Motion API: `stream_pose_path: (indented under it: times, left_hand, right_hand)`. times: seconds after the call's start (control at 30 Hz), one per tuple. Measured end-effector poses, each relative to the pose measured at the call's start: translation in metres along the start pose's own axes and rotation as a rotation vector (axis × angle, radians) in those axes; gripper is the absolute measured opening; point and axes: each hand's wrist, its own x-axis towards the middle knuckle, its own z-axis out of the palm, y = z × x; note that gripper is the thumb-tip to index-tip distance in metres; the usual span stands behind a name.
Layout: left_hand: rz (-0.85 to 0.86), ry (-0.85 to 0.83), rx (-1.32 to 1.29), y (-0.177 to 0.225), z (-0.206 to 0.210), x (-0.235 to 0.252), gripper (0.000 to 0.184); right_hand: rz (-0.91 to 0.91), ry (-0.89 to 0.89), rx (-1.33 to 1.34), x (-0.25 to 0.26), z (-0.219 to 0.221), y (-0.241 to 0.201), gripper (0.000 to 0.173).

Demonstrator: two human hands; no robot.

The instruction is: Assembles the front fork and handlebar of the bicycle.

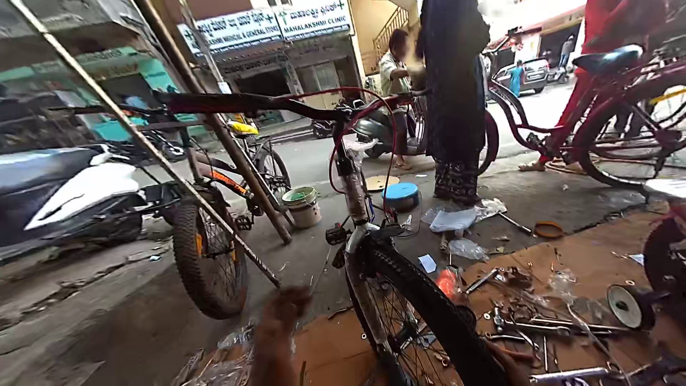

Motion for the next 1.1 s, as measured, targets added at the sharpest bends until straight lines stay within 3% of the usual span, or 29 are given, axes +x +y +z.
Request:
stream_pose_path:
  times: [0.07,0.13,0.23,0.33,0.5,0.53,0.6,0.7,0.8,0.97,1.1]
  left_hand:
    - [-0.119,-0.055,-0.085,-0.011,0.043,-0.043,0.051]
    - [-0.132,-0.111,-0.121,-0.008,0.071,-0.065,0.057]
    - [-0.094,-0.212,-0.059,0.008,0.083,-0.067,0.099]
    - [-0.106,-0.146,0.039,0.025,0.079,-0.056,0.118]
    - [-0.231,-0.034,0.298,0.026,0.044,-0.051,0.099]
    - [-0.232,-0.041,0.283,0.026,0.038,-0.054,0.096]
    - [-0.211,-0.051,0.218,0.027,0.036,-0.062,0.093]
    - [-0.214,-0.025,0.193,0.032,0.040,-0.078,0.092]
    - [-0.218,-0.028,0.185,0.045,0.040,-0.087,0.090]
    - [-0.107,-0.023,0.211,0.023,0.011,-0.107,0.098]
    - [-0.041,0.028,0.186,-0.014,-0.055,-0.140,0.098]
  right_hand:
    - [-0.022,0.032,-0.094,0.010,0.013,-0.006,0.059]
    - [-0.001,0.033,-0.198,0.025,0.032,-0.020,0.058]
    - [0.049,-0.028,-0.369,0.050,0.075,-0.040,0.068]
    - [0.026,-0.204,-0.328,0.076,0.116,-0.049,0.074]
    - [-0.065,-0.525,-0.173,0.109,0.133,-0.034,0.055]
    - [-0.090,-0.487,-0.158,0.115,0.130,-0.028,0.049]
    - [-0.105,-0.216,-0.132,0.132,0.125,-0.007,0.038]
    - [-0.005,0.160,-0.149,0.183,0.118,0.039,0.049]
    - [0.161,0.129,-0.095,0.225,0.112,0.071,0.066]
    - [0.208,-0.037,-0.018,0.238,0.122,0.093,0.044]
    - [0.255,-0.070,-0.098,0.217,0.133,0.080,0.043]
